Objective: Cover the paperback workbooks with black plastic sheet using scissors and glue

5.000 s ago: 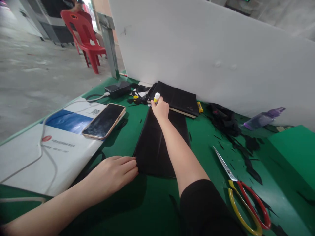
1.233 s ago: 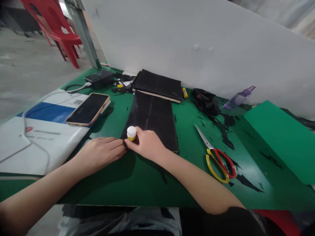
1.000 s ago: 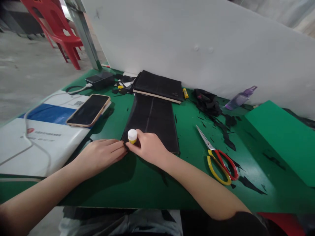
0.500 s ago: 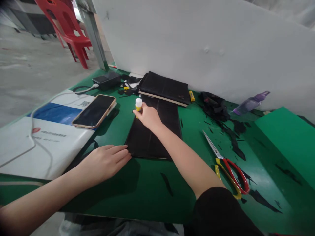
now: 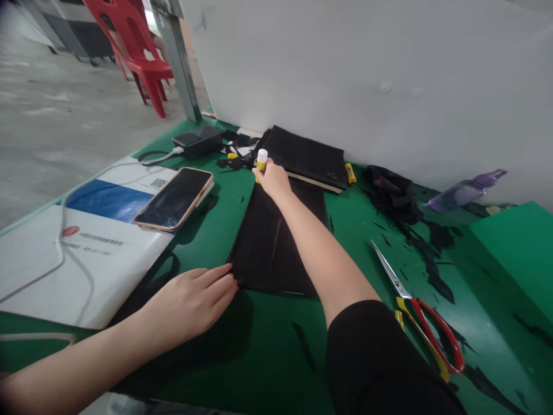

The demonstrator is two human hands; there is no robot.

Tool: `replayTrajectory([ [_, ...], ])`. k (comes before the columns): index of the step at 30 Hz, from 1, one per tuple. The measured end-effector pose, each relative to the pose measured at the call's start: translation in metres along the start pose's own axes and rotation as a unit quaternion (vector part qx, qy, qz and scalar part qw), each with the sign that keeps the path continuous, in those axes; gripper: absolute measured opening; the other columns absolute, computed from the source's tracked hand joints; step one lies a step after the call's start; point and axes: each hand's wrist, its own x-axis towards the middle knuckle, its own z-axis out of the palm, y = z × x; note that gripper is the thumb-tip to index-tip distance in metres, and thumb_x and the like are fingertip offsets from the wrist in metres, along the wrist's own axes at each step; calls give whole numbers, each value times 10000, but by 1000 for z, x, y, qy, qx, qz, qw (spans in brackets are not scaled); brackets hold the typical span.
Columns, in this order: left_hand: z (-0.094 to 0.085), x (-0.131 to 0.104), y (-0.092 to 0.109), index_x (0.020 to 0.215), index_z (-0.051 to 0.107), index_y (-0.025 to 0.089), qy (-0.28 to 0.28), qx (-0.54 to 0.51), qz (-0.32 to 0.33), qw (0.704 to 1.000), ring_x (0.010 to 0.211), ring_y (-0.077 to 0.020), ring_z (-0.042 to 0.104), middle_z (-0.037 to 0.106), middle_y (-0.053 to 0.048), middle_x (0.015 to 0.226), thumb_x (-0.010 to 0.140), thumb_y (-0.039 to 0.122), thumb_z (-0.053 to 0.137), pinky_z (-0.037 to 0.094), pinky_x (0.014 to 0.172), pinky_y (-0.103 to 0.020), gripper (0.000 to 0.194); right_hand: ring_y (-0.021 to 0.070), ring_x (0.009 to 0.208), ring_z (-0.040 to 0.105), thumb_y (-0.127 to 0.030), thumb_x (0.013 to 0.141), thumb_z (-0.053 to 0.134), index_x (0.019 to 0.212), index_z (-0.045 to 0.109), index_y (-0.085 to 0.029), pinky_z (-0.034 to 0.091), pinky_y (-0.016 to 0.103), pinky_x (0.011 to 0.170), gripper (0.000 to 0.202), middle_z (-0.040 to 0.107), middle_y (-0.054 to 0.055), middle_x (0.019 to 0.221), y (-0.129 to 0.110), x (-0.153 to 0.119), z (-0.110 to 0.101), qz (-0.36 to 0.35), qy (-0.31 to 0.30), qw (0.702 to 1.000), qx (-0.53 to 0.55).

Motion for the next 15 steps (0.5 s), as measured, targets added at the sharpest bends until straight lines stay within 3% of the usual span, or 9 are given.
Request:
replayTrajectory([
  [15,2,0,0,738,633,123,6,-10,-12,1000,715,-218,662,607,-40,684,824,85,569,484,482,-298,114,248,855,644,-398,889,544,1106,587,-124,467,362,751,352,679,121,901,8,26,12,26,15,999,-11],
])
